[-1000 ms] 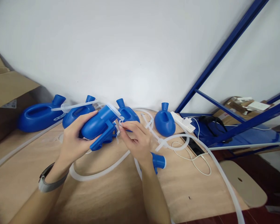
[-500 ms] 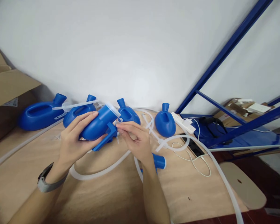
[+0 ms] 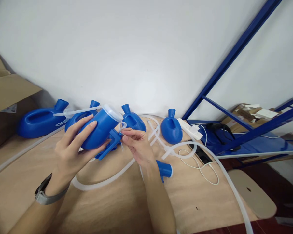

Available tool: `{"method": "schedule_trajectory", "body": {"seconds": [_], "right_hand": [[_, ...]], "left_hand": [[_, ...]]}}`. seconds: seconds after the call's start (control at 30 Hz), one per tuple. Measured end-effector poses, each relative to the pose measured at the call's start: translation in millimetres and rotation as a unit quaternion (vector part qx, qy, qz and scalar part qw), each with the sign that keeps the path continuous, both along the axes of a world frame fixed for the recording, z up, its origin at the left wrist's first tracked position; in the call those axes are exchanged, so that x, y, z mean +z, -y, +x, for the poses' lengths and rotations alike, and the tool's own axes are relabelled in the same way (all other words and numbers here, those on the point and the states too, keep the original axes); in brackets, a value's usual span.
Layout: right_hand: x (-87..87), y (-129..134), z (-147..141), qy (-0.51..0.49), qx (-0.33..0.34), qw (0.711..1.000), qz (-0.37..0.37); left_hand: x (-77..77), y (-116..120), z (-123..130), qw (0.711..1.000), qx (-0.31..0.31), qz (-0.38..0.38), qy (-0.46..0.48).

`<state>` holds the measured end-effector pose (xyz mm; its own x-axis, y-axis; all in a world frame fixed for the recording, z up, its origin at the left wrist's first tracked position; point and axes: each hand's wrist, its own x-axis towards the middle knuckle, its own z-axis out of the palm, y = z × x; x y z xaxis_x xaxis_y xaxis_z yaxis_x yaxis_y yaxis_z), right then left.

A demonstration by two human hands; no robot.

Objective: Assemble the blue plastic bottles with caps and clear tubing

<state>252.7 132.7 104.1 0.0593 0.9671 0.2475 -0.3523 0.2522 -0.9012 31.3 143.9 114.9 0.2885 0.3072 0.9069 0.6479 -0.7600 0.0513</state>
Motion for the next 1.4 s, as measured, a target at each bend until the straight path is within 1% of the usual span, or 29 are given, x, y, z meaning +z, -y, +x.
{"method": "schedule_trajectory", "body": {"seconds": [0.13, 0.27, 0.37, 0.43, 0.5, 0.57, 0.67, 0.73, 0.8, 0.9, 0.97, 1.03, 1.07, 1.13, 1.2, 1.23, 1.3, 1.4], "right_hand": [[-0.1, 1, 1, -0.008, 0.037, 0.999, -0.019], [0.1, 1, 4, 0.013, 0.034, 0.999, -0.027], [1.6, 0, 8, 0.041, 0.016, 0.999, -0.004], [4.1, 1, 11, 0.066, 0.012, 0.998, 0.018], [7.2, 3, 15, 0.089, 0.019, 0.995, 0.034], [9.8, 6, 20, 0.109, 0.036, 0.993, 0.035], [10.8, 6, 27, 0.136, 0.066, 0.989, -0.004], [9.3, 4, 30, 0.151, 0.080, 0.985, -0.037], [6.4, 0, 30, 0.155, 0.081, 0.983, -0.053], [0.9, -9, 26, 0.134, 0.060, 0.988, -0.053], [-2.3, -14, 23, 0.118, 0.037, 0.991, -0.052], [-4.3, -17, 21, 0.114, 0.004, 0.992, -0.050], [-4.8, -18, 22, 0.116, -0.017, 0.992, -0.047], [-4.8, -18, 25, 0.132, -0.054, 0.989, -0.036], [-4.1, -16, 28, 0.159, -0.067, 0.985, -0.023], [-3.8, -15, 29, 0.174, -0.063, 0.983, -0.018], [-4.2, -13, 29, 0.200, -0.042, 0.979, -0.012], [-6.4, -13, 23, 0.235, -0.017, 0.972, -0.009]], "left_hand": [[-2.4, -3, -6, 1.000, 0.000, 0.025, -0.018], [-5.0, -4, -7, 0.998, 0.003, 0.052, -0.036], [-5.7, -3, -6, 0.996, 0.009, 0.071, -0.049], [-5.1, -3, -5, 0.995, 0.002, 0.080, -0.052], [-4.2, -3, -4, 0.995, -0.013, 0.083, -0.058], [-4.1, -2, -4, 0.995, -0.032, 0.070, -0.062], [-6.5, -1, -3, 0.994, -0.052, 0.047, -0.078], [-8.8, -2, -2, 0.993, -0.055, 0.039, -0.101], [-10.7, -4, 1, 0.993, -0.051, 0.023, -0.108], [-12.3, -8, 8, 0.996, -0.019, -0.043, -0.081], [-13.1, -10, 12, 0.991, 0.006, -0.118, -0.066], [-14.8, -11, 14, 0.977, 0.001, -0.204, -0.068], [-16.1, -11, 14, 0.967, -0.014, -0.246, -0.072], [-19.4, -11, 15, 0.944, -0.065, -0.316, -0.069], [-22.5, -12, 15, 0.915, -0.127, -0.381, -0.035], [-23.4, -12, 16, 0.899, -0.152, -0.410, -0.009], [-23.4, -13, 16, 0.872, -0.178, -0.454, 0.040], [-20.4, -19, 14, 0.841, -0.179, -0.504, 0.083]]}}
